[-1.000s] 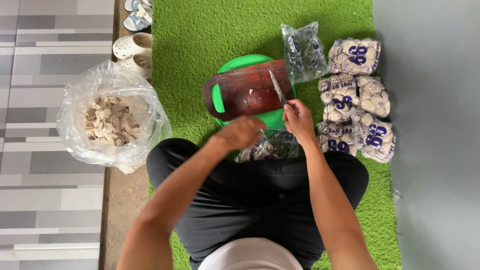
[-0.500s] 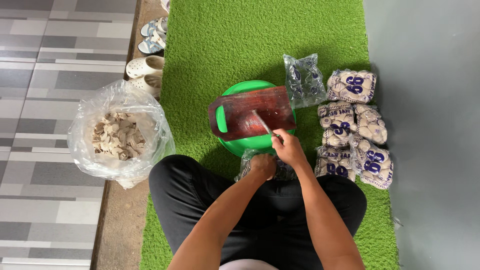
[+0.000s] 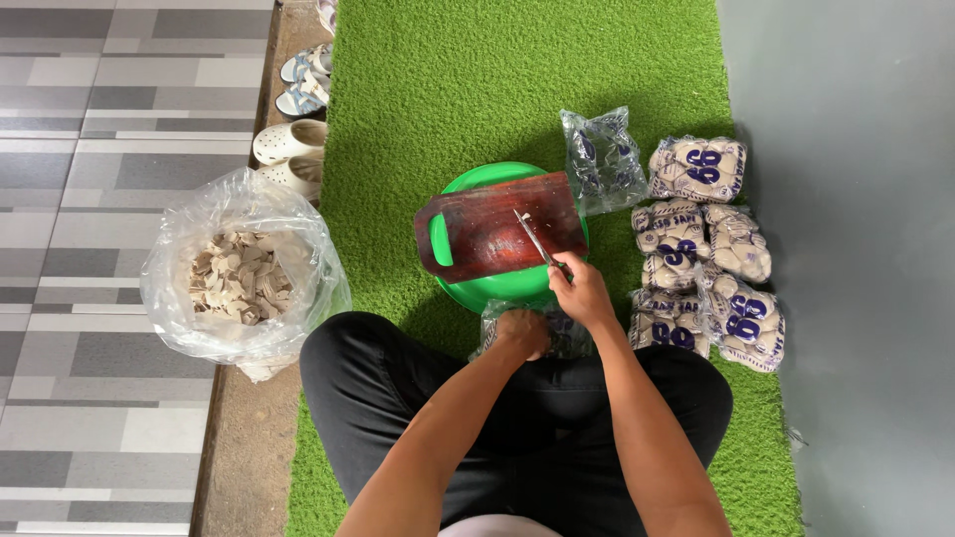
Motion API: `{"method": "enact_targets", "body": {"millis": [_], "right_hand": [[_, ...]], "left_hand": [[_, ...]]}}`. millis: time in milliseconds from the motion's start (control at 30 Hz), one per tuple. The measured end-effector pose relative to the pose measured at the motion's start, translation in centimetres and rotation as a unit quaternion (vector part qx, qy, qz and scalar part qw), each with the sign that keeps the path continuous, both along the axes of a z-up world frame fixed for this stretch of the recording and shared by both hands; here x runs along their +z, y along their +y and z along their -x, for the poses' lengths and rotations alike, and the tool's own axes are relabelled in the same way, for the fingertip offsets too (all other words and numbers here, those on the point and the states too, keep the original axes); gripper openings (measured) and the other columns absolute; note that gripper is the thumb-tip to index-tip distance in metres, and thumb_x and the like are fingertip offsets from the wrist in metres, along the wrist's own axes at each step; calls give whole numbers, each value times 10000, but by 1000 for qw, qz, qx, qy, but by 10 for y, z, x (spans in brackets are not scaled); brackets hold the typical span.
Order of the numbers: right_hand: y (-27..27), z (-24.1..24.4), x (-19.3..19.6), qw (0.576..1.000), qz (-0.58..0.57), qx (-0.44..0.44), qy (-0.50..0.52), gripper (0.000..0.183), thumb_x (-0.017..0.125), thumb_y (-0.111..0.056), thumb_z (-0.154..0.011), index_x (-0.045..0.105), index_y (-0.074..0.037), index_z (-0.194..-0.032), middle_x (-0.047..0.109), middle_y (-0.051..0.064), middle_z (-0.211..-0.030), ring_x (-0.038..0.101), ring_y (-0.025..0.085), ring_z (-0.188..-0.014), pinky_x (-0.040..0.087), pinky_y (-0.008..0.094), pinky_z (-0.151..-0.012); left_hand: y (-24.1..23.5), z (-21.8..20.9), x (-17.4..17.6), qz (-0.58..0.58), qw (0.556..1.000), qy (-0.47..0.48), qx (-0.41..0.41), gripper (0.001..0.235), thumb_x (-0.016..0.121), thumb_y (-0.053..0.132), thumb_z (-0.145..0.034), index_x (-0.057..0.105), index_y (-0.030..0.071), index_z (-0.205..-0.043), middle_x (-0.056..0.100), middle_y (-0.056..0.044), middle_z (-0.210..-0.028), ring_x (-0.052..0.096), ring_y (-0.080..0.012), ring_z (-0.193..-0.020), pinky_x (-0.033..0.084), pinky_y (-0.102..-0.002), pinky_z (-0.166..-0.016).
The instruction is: The person sits on a green mat and slices white food items on a wooden cutting board using a knife. Sliced pieces are placed into a clear plastic bag. Several packaged items are visible nearby.
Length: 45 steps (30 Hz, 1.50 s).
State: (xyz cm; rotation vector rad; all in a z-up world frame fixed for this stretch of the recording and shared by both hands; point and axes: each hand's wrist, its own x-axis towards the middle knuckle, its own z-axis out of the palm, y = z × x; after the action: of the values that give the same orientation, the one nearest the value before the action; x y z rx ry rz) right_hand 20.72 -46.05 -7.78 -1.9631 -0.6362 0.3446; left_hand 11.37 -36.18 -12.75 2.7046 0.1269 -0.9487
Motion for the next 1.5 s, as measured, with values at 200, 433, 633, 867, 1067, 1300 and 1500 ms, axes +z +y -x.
{"method": "enact_targets", "body": {"millis": [200, 433, 633, 867, 1067, 1300, 1500], "right_hand": [[-1, 2, 2, 1000, 5, 2, 5, 210, 632, -171, -982, 656, -34, -1138, 736, 102, -807, 720, 163, -710, 549, 309, -641], [-1, 1, 2, 1000, 14, 1, 23, 216, 629, -182, -992, 658, -33, -1146, 728, 90, -788, 696, 158, -688, 542, 310, -634], [-4, -1, -2, 1000, -11, -19, -7, 233, 633, -173, -992, 648, -23, -1169, 714, 86, -788, 667, 149, -665, 522, 308, -608], [2, 5, 7, 991, -23, -52, 120, 286, 615, -179, -999, 636, -26, -1240, 681, 72, -763, 597, 134, -537, 466, 325, -494], [12, 39, 13, 992, 18, -6, 122, 369, 606, -174, -981, 608, -59, -1332, 702, 65, -771, 634, 121, -521, 505, 310, -490], [12, 51, 17, 988, 66, -23, 140, 383, 583, -208, -1006, 603, -90, -1370, 712, 65, -807, 629, 130, -526, 502, 321, -502], [15, 59, 16, 993, 54, -24, 101, 370, 580, -202, -1014, 614, -82, -1362, 720, 67, -810, 632, 120, -555, 499, 322, -519]], "left_hand": [[9, 8, 9, 42, 997, -55, 21, 422, 622, 418, -965, 692, 77, -1203, 725, -152, -1192, 700, -334, -1103, 567, -440, -896], [4, 16, 34, 43, 999, -31, -11, 470, 550, 473, -1021, 725, 53, -1138, 754, -158, -1111, 720, -343, -1068, 576, -453, -904], [14, 18, 71, 117, 981, -158, -7, 442, 610, 451, -974, 698, 30, -1076, 740, -187, -1030, 703, -373, -1013, 555, -496, -855], [111, 2, 112, 216, 876, -421, 95, 332, 804, 142, -836, 652, 79, -1125, 693, -114, -1135, 702, -350, -1009, 570, -427, -861], [121, -1, 107, 111, 868, -468, 121, 656, 841, 69, -715, 605, 139, -1322, 633, -104, -1222, 637, -399, -1093, 528, -463, -961], [125, 1, 89, 199, 850, -397, 284, 681, 905, 250, -715, 577, 23, -1267, 662, -211, -1131, 668, -391, -1023, 544, -452, -893], [127, -7, 67, 225, 828, -411, 309, 452, 821, 258, -808, 683, 4, -1156, 731, -175, -1014, 728, -322, -918, 585, -416, -833]]}}
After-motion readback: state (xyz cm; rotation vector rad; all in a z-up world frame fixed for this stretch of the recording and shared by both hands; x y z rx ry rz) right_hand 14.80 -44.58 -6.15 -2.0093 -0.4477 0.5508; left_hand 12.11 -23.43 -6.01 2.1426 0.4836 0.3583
